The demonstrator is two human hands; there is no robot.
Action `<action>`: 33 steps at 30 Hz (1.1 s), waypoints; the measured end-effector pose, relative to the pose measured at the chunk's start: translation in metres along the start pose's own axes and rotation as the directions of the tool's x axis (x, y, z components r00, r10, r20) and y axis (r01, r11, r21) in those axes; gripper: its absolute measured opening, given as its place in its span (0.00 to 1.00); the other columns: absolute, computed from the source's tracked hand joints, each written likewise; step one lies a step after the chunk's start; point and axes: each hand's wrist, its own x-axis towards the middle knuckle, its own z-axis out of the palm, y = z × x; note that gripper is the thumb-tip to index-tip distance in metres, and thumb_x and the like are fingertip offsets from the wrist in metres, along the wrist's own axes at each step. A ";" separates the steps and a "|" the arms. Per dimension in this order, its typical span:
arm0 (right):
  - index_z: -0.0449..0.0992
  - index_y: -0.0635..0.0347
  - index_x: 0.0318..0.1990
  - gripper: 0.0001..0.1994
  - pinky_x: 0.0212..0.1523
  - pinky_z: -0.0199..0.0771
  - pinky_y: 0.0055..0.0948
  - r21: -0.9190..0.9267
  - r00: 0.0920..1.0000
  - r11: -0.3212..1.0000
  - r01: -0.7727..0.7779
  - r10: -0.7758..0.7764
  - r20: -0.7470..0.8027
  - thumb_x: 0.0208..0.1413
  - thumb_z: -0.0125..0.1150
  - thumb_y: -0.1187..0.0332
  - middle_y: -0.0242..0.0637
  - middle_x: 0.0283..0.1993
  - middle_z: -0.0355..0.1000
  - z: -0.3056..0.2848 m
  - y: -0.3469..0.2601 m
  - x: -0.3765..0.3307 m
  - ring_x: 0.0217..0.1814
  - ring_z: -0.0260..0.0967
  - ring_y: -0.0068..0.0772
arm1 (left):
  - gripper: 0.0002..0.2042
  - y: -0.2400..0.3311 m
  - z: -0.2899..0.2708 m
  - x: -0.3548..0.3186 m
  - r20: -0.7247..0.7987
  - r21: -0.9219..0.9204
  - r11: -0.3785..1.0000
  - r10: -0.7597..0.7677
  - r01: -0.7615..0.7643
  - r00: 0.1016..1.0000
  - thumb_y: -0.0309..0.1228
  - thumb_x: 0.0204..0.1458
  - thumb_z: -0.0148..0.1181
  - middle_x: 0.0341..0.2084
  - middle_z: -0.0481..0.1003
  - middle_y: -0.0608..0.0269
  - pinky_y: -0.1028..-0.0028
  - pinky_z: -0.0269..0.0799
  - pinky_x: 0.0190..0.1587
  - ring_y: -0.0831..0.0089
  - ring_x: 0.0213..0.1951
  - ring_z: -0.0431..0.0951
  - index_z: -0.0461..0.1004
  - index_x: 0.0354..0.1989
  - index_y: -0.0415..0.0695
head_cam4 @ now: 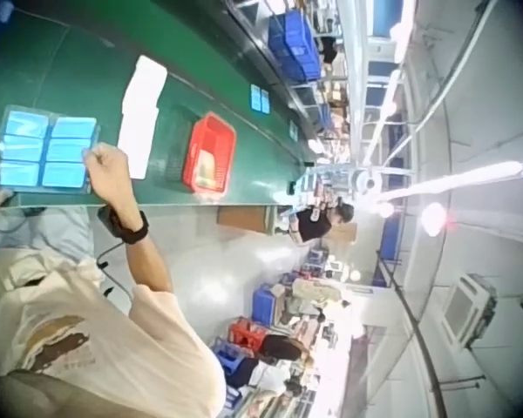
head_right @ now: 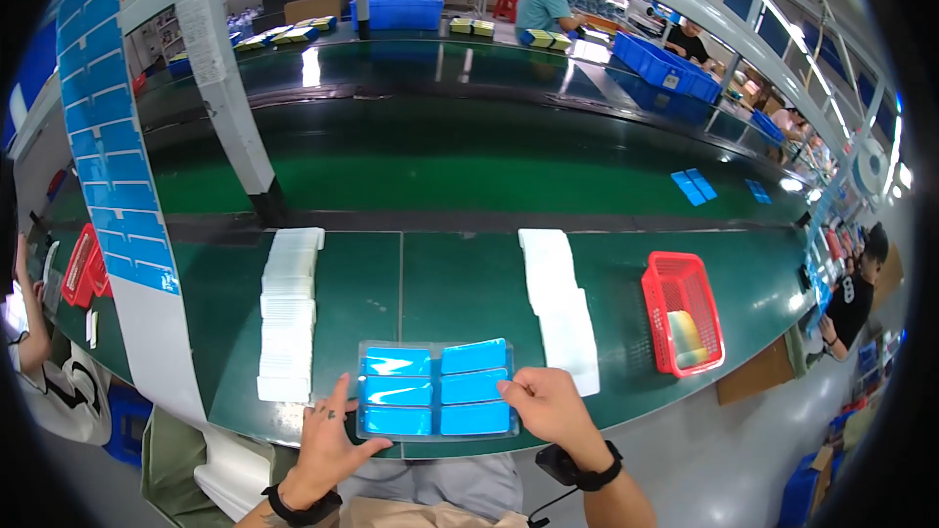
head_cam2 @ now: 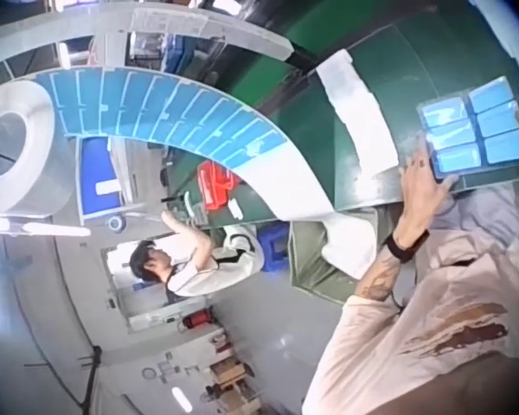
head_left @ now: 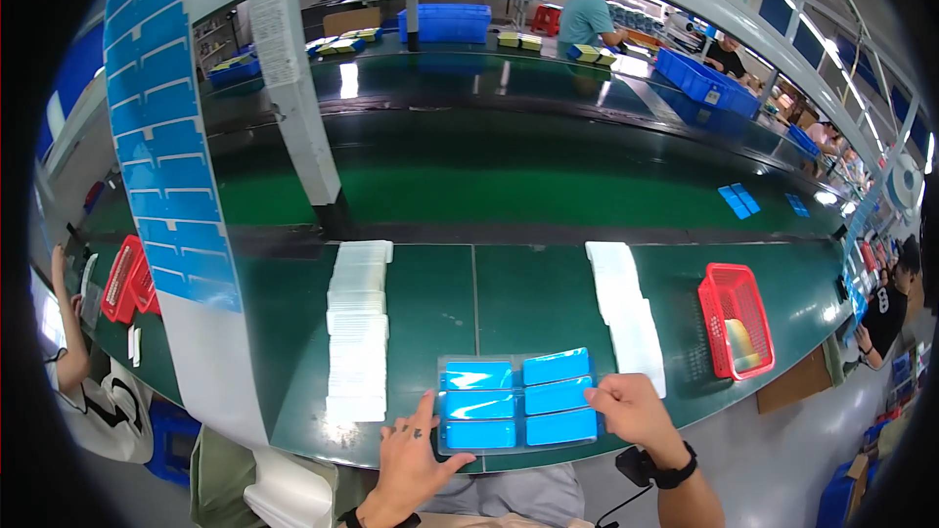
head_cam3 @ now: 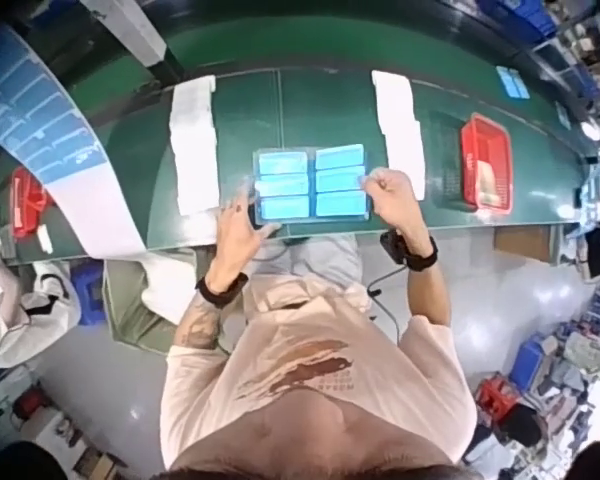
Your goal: Peeling blue adhesive labels from a large roll and applying them onto small white rectangular cards on a green workstation in a factory.
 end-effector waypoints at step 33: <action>0.81 0.43 0.53 0.19 0.25 0.73 0.30 -0.825 0.876 0.474 0.309 -0.479 0.053 0.56 0.67 0.52 0.33 0.35 0.69 -0.105 0.088 -0.034 0.30 0.72 0.31 | 0.24 -0.046 -0.048 -0.017 -0.133 0.362 0.932 0.040 0.011 0.990 0.22 0.43 0.67 0.59 0.66 0.49 0.53 0.61 0.57 0.47 0.56 0.66 0.79 0.53 0.43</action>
